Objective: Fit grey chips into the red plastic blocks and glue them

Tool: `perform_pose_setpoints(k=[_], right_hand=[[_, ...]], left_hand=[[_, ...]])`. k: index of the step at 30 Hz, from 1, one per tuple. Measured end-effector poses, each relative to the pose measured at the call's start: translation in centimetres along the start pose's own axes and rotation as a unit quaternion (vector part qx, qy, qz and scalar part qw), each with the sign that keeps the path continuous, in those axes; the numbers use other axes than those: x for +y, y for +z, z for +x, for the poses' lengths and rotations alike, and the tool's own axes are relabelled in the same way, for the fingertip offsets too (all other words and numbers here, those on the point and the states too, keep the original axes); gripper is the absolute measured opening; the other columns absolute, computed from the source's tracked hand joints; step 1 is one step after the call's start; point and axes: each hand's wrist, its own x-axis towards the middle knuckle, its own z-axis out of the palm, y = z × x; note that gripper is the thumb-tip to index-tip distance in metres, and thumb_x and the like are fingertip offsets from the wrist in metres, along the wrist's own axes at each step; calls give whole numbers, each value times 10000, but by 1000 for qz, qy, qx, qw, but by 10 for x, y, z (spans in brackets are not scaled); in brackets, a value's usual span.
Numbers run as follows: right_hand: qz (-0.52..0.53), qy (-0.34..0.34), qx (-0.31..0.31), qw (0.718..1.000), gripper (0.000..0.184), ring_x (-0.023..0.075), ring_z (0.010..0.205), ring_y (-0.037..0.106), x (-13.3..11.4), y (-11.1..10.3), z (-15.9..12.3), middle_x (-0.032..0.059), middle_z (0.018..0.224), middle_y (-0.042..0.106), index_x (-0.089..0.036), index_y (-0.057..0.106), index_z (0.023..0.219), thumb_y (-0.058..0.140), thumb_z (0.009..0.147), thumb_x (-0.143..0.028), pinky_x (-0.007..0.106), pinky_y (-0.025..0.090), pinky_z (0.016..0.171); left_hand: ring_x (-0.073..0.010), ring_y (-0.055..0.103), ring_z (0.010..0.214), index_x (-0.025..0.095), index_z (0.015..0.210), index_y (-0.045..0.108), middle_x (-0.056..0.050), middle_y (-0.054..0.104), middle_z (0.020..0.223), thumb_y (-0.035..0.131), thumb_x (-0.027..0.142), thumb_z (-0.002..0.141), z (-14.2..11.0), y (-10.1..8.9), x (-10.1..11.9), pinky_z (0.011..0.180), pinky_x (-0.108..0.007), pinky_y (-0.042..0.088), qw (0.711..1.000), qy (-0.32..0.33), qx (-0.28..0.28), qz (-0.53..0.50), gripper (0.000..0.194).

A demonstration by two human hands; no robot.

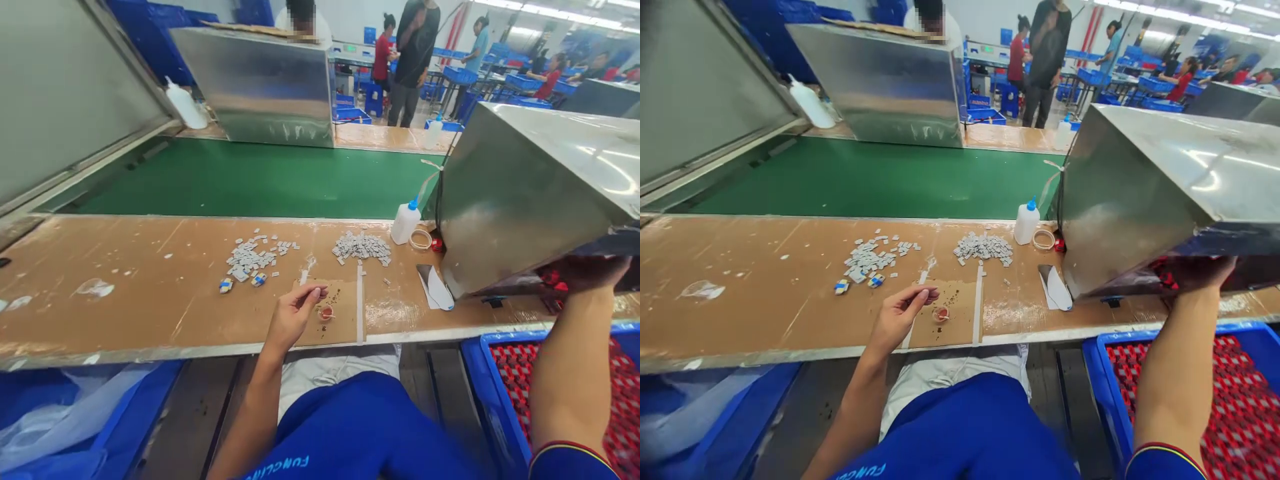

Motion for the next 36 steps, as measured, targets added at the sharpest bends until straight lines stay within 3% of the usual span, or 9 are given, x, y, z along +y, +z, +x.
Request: perform_pose_setpoints(k=[4, 9, 13, 15, 20, 24, 30, 33, 36], right_hand=[[-22, 156, 241, 958, 784, 84, 522, 600, -28, -46, -27, 46, 539, 549, -197, 569, 448, 121, 1080, -315, 315, 373, 529], [-24, 58, 263, 963, 701, 115, 521, 550, -79, -62, -137, 40, 595, 488, -217, 589, 476, 195, 1032, -380, 327, 409, 522], [-42, 63, 59, 995, 320, 251, 816, 702, -88, -8, -223, 67, 786, 586, -271, 724, 750, 598, 838, -551, 316, 419, 488], [-88, 116, -90, 985, 348, 283, 907, 711, -68, 41, -246, 47, 805, 582, -297, 671, 826, 673, 768, -640, 309, 449, 492], [-233, 219, -416, 851, 393, 209, 726, 631, 52, 192, -287, 22, 756, 598, -253, 498, 852, 474, 849, -645, 365, 572, 617], [-338, 156, -583, 723, 245, 213, 775, 606, 140, 274, -338, 31, 754, 613, -225, 521, 844, 559, 854, -466, 410, 570, 807], [-471, -25, -669, 574, 165, 396, 1190, 561, 172, 301, -381, 227, 1201, 694, -149, 655, 979, 635, 837, -230, 562, 460, 1048], [-499, -83, -671, 542, 333, 439, 1331, 490, 160, 301, -381, 244, 1491, 569, -142, 645, 1248, 550, 954, -266, 579, 483, 1042], [-485, -168, -675, 531, 470, 419, 1347, 506, 142, 293, -381, 204, 1577, 517, -165, 558, 1450, 519, 1008, -320, 556, 541, 1020]], left_hand=[[-295, 829, 943, 166, 1029, 828, -138, 852, 982, 698, 752, 846, 2, -11, -11, 936, -443, 678, 999, 1, -35, -6, 628], [-287, 830, 938, 173, 1009, 826, -124, 854, 993, 752, 736, 812, 5, -32, -26, 962, -456, 681, 998, -2, -52, -31, 601], [-275, 823, 934, 169, 1006, 822, -119, 851, 985, 765, 740, 797, 0, -55, -36, 944, -436, 686, 997, -7, -61, -45, 611], [-272, 819, 935, 163, 1003, 821, -119, 847, 965, 755, 745, 802, -5, -69, -43, 945, -429, 682, 997, -10, -59, -52, 619], [-262, 815, 935, 153, 1014, 808, -133, 847, 983, 703, 731, 851, -25, -102, -68, 958, -415, 662, 997, -30, -29, -61, 610], [-269, 818, 961, 145, 1039, 798, -140, 849, 999, 676, 698, 886, -46, -123, -90, 940, -407, 657, 997, -55, 9, -55, 587], [-265, 819, 935, 146, 1017, 790, -127, 850, 961, 660, 641, 918, -54, -134, -111, 901, -396, 657, 994, -65, 69, -46, 521], [-266, 815, 949, 157, 1025, 782, -120, 847, 974, 652, 621, 939, -42, -127, -106, 903, -397, 654, 994, -46, 85, -43, 490], [-253, 806, 1009, 172, 1298, 703, -154, 802, 1230, 638, 624, 967, -26, -110, -88, 917, -382, 649, 994, 2, 67, -87, 564]])
